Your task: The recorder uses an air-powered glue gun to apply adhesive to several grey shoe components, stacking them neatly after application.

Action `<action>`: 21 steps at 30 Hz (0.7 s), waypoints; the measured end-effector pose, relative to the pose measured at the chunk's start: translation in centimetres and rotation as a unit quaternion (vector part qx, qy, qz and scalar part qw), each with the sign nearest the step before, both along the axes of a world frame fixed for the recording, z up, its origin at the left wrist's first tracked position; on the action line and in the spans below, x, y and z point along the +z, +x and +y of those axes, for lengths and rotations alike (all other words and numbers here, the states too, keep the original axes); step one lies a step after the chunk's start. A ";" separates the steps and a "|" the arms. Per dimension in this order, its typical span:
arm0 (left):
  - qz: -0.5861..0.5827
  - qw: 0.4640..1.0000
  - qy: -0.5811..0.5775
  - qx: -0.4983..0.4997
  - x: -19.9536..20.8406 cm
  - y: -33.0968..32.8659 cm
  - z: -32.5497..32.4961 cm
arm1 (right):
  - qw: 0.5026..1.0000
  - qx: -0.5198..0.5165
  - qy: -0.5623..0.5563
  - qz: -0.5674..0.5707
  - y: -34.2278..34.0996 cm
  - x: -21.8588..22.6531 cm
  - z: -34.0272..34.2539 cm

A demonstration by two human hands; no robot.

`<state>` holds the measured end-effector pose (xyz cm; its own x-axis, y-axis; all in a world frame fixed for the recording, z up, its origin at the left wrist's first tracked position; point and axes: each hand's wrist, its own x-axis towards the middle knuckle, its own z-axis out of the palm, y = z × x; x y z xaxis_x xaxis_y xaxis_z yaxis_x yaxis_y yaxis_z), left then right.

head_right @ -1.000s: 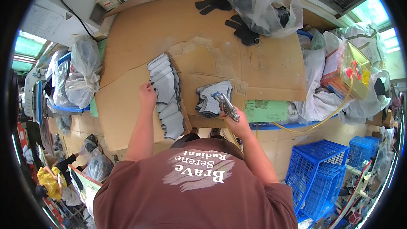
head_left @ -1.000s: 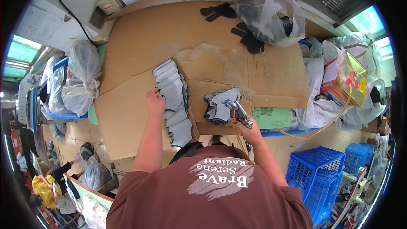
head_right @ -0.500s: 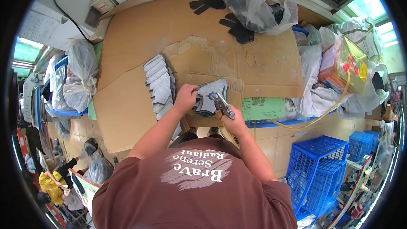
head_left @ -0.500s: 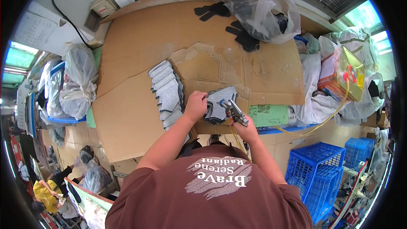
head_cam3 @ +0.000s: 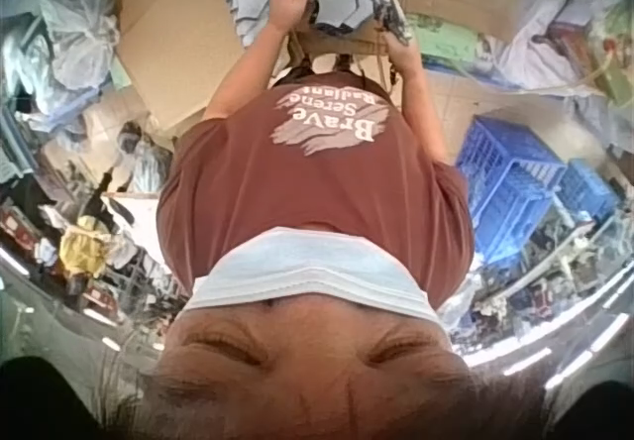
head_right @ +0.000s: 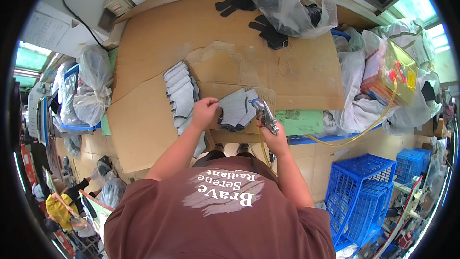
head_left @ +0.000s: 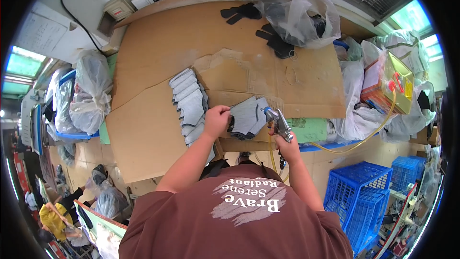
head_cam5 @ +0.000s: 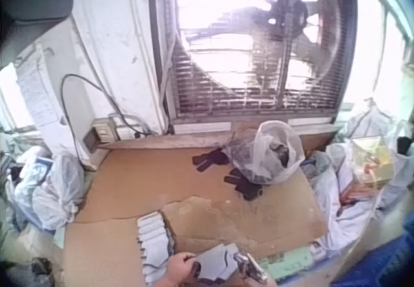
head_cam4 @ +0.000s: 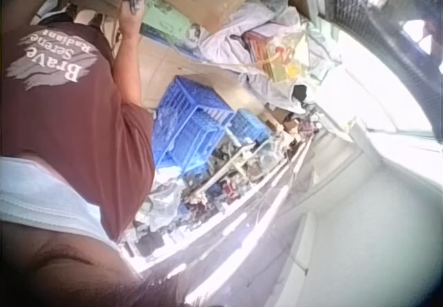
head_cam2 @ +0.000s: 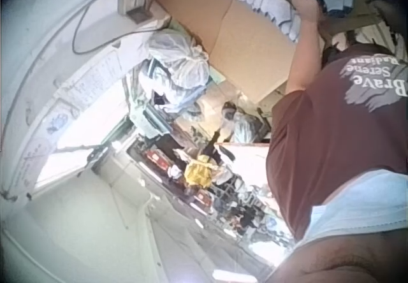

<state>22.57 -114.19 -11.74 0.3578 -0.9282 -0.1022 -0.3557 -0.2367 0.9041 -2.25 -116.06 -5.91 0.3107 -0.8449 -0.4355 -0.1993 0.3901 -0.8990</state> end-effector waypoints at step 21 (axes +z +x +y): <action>-0.182 0.981 -0.055 0.046 -0.8 5.8 2.7 | 0.996 0.082 -0.026 -0.028 1.6 -1.3 0.4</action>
